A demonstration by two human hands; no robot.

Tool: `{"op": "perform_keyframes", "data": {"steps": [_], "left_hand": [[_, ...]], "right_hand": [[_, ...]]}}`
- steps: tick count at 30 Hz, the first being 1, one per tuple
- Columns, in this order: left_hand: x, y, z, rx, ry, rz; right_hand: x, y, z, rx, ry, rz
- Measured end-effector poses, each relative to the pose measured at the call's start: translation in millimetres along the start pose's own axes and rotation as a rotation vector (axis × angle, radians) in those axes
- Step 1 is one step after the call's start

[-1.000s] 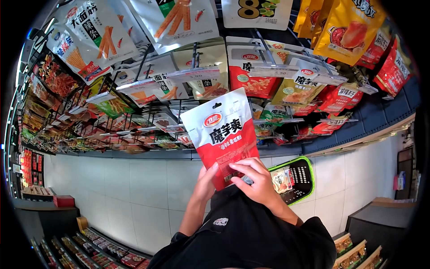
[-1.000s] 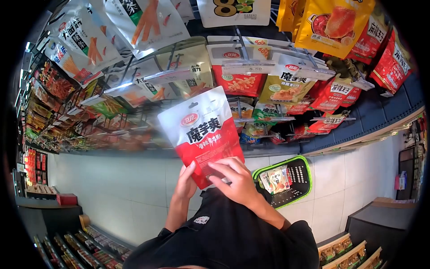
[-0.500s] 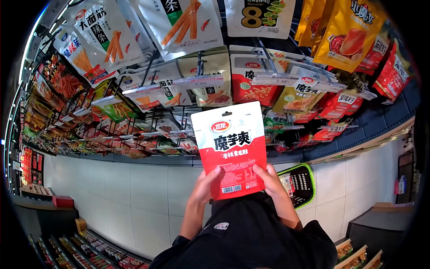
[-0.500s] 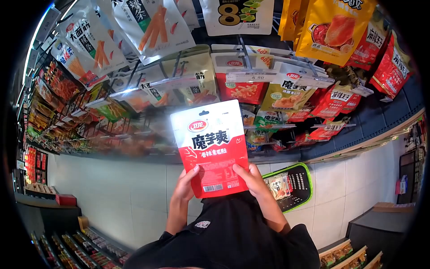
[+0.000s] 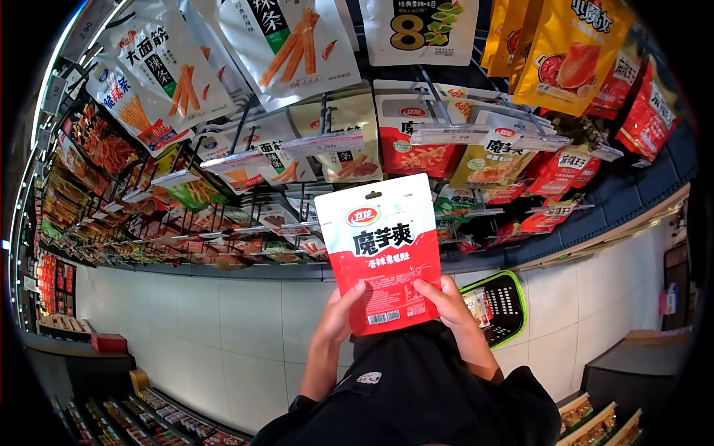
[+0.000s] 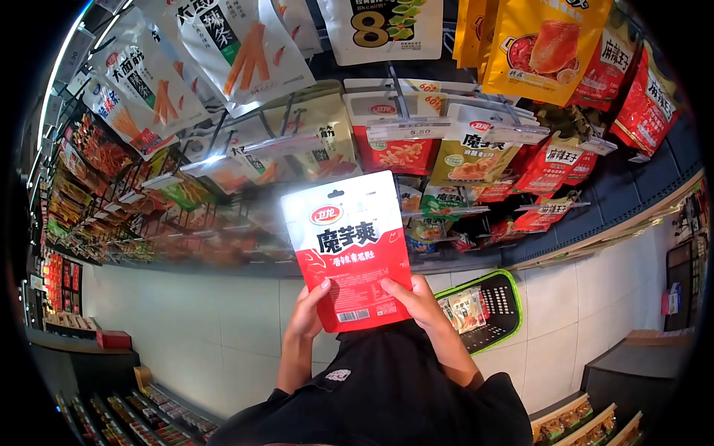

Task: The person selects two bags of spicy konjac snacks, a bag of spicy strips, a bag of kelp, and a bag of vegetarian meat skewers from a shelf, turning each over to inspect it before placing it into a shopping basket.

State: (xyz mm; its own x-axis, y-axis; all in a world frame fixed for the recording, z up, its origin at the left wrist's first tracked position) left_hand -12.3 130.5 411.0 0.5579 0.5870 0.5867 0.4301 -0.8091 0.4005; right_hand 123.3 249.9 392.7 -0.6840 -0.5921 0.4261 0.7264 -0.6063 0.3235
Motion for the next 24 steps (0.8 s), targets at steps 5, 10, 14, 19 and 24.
{"op": "perform_keyframes", "data": {"steps": [5, 10, 14, 19, 24], "left_hand": [[-2.6, -1.7, 1.1, 0.000, -0.010, -0.001], [-2.9, -1.5, 0.9, -0.003, -0.030, -0.016], [-3.3, -1.8, 1.4, -0.002, -0.032, -0.011], [-4.0, -2.1, 2.3, 0.002, -0.026, -0.011], [-3.8, -1.6, 1.8, 0.009, -0.025, -0.020]], "right_hand": [[0.4, -0.6, -2.9, 0.016, 0.005, 0.012], [1.1, -0.2, -2.7, 0.012, 0.000, 0.001], [1.2, 0.6, -1.2, 0.002, 0.003, -0.008], [2.8, 1.7, 0.4, 0.004, 0.005, 0.005], [3.6, 2.3, 0.5, 0.006, 0.012, 0.010]]}}
Point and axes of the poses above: each hand's wrist, its own y-axis away from the middle knuckle, its own x-axis out of the palm, z = x × y, the point moved 7 cm from there along -y, towards the middle knuckle, and after that the axes turned 5 degrees about -z, right-handed, at the moved point
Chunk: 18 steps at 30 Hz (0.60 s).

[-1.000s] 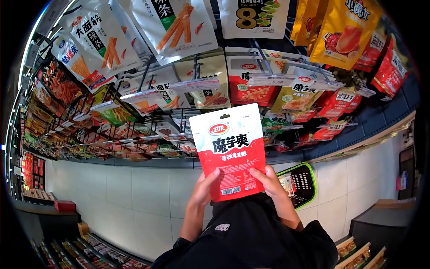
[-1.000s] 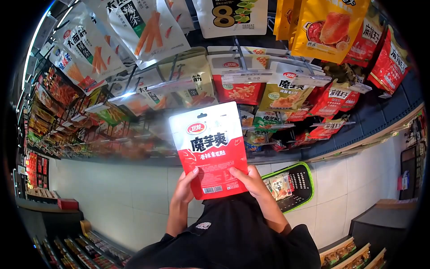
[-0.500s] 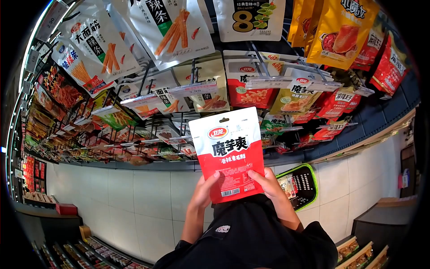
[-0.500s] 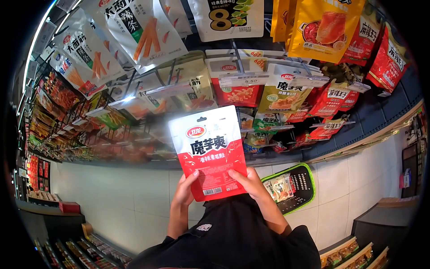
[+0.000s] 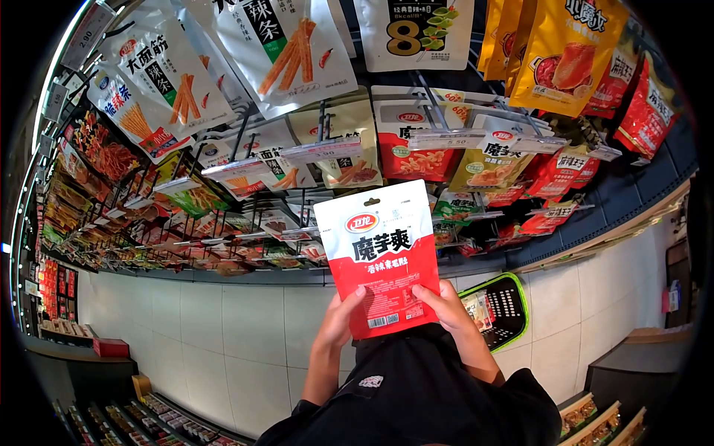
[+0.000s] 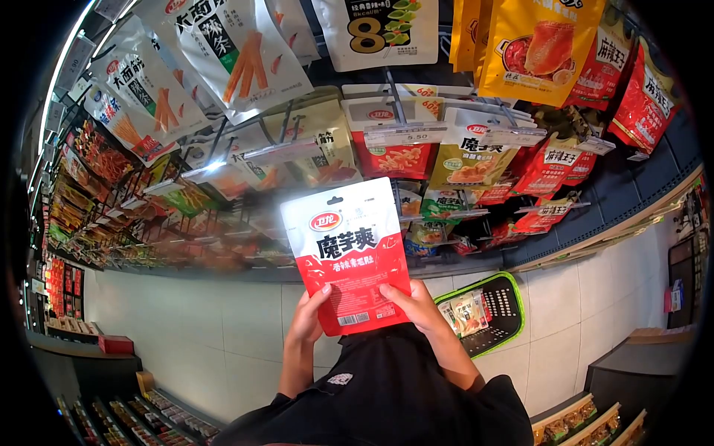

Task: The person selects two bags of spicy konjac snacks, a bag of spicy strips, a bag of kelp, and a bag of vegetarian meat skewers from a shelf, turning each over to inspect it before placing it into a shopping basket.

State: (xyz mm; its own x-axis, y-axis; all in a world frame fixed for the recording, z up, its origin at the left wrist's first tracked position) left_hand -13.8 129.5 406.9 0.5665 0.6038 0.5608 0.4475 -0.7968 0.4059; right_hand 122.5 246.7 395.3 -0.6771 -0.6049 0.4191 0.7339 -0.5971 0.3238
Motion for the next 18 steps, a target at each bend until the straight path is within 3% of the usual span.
{"op": "perform_keyframes", "data": {"steps": [14, 18], "left_hand": [[-1.2, -0.4, -0.3, 0.006, -0.010, -0.017], [0.2, 2.2, -6.2, 0.027, -0.066, -0.041]], "right_hand": [[-0.3, 1.5, 0.6, -0.013, 0.017, 0.019], [-3.3, -4.7, 5.3, -0.120, -0.053, -0.030]]}}
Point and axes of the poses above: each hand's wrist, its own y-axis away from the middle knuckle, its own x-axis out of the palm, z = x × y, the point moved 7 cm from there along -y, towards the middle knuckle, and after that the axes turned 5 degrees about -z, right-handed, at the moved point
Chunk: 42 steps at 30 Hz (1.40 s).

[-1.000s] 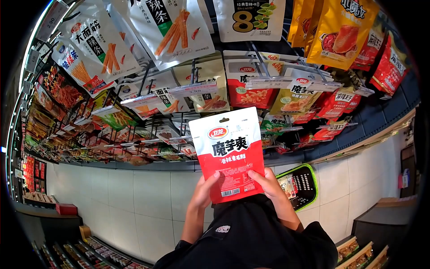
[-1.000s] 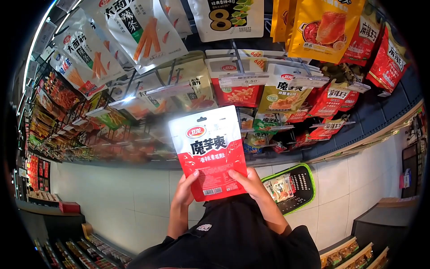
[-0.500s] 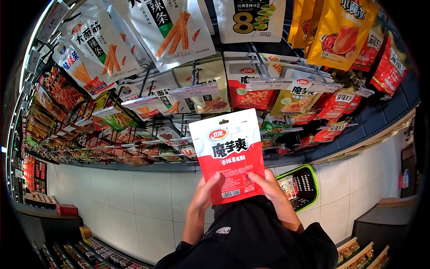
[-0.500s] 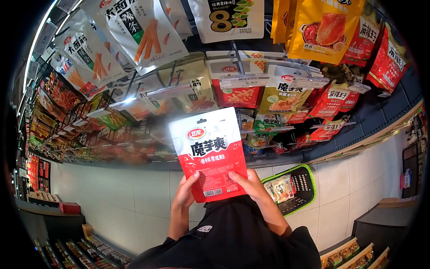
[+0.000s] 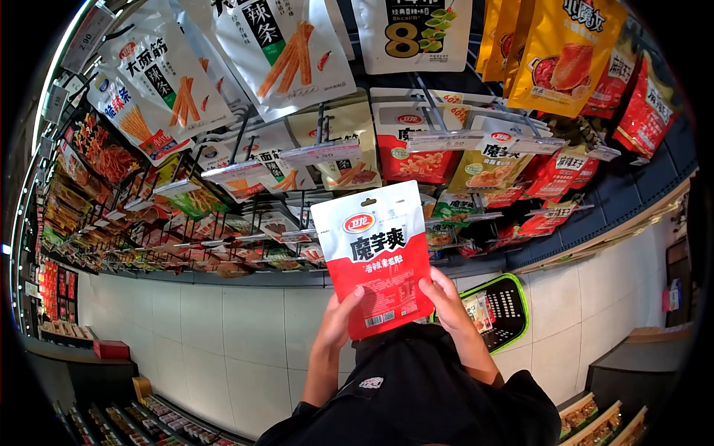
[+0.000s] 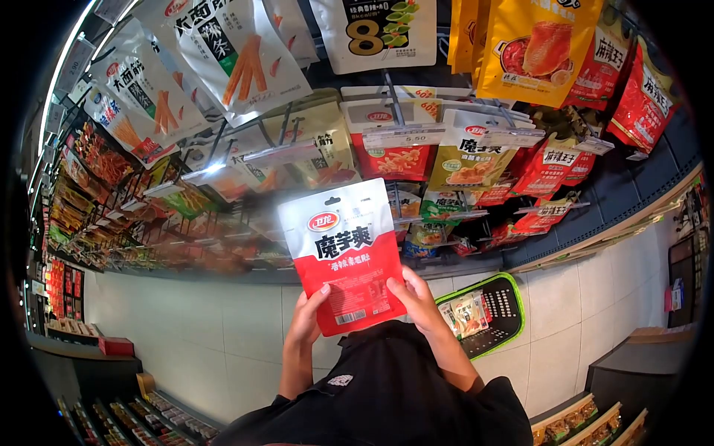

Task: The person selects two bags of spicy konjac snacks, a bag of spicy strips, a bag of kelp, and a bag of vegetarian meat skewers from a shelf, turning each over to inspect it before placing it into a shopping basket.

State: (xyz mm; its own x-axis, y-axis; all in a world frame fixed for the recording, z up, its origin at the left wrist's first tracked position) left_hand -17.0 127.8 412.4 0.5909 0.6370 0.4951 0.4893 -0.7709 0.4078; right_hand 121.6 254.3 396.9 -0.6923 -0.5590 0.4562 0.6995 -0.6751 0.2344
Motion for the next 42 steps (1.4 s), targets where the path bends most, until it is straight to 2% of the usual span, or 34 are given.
{"op": "perform_keyframes", "data": {"steps": [3, 6, 10, 13, 14, 16, 18, 19, 20, 23, 24, 25, 26, 28, 30, 32, 34, 39, 42], "left_hand": [[1, 1, -8, 0.058, -0.066, -0.014], [3, 2, -13, 0.098, -0.104, -0.017], [7, 7, -13, 0.101, -0.153, 0.051], [20, 14, -14, 0.129, -0.240, 0.242], [30, 18, -14, 0.116, -0.185, 0.361], [57, 30, -21, 0.092, -0.075, 0.597], [67, 32, -25, 0.096, -0.162, 0.675], [66, 31, -23, 0.102, -0.176, 0.688], [66, 30, -23, 0.108, -0.190, 0.702], [36, 19, -26, 0.242, -0.031, 0.361], [25, 14, -28, 0.272, 0.012, 0.241], [13, 11, -34, 0.375, 0.136, 0.039], [3, 9, -40, 0.475, 0.002, -0.099], [-6, 6, -48, 0.547, -0.155, -0.212], [0, 2, -40, 0.405, -0.095, -0.077], [6, 2, -27, 0.270, -0.044, 0.055], [7, -1, -3, 0.118, -0.046, 0.074], [-15, -4, -4, 0.259, 0.094, -0.238], [-30, -3, -17, 0.321, 0.032, -0.254]], "right_hand": [[-1, -4, 9, -0.137, 0.070, -0.002], [-6, -3, 18, -0.320, 0.337, -0.128], [13, 6, 27, -0.329, 0.449, -0.029], [29, 13, 31, -0.419, 0.566, 0.060], [34, 15, 32, -0.456, 0.587, 0.094], [36, 14, 22, -0.345, 0.358, 0.180], [42, 16, 21, -0.173, 0.037, 0.237], [23, 8, -9, 0.046, 0.048, 0.128], [15, 6, -24, 0.196, -0.060, 0.197], [24, 17, -7, 0.164, -0.577, 0.415], [25, 17, -2, 0.132, -0.576, 0.339], [26, 17, 1, 0.100, -0.574, 0.264], [23, 16, 3, 0.068, -0.572, 0.191], [26, 14, 3, 0.090, -0.561, 0.221], [31, 17, 5, 0.062, -0.532, 0.223], [39, 21, 3, 0.121, -0.602, 0.255], [39, 22, -14, 0.193, -0.703, 0.293], [36, 28, -45, 0.292, -0.527, 0.273], [38, 20, -45, 0.283, -0.313, 0.236]]}}
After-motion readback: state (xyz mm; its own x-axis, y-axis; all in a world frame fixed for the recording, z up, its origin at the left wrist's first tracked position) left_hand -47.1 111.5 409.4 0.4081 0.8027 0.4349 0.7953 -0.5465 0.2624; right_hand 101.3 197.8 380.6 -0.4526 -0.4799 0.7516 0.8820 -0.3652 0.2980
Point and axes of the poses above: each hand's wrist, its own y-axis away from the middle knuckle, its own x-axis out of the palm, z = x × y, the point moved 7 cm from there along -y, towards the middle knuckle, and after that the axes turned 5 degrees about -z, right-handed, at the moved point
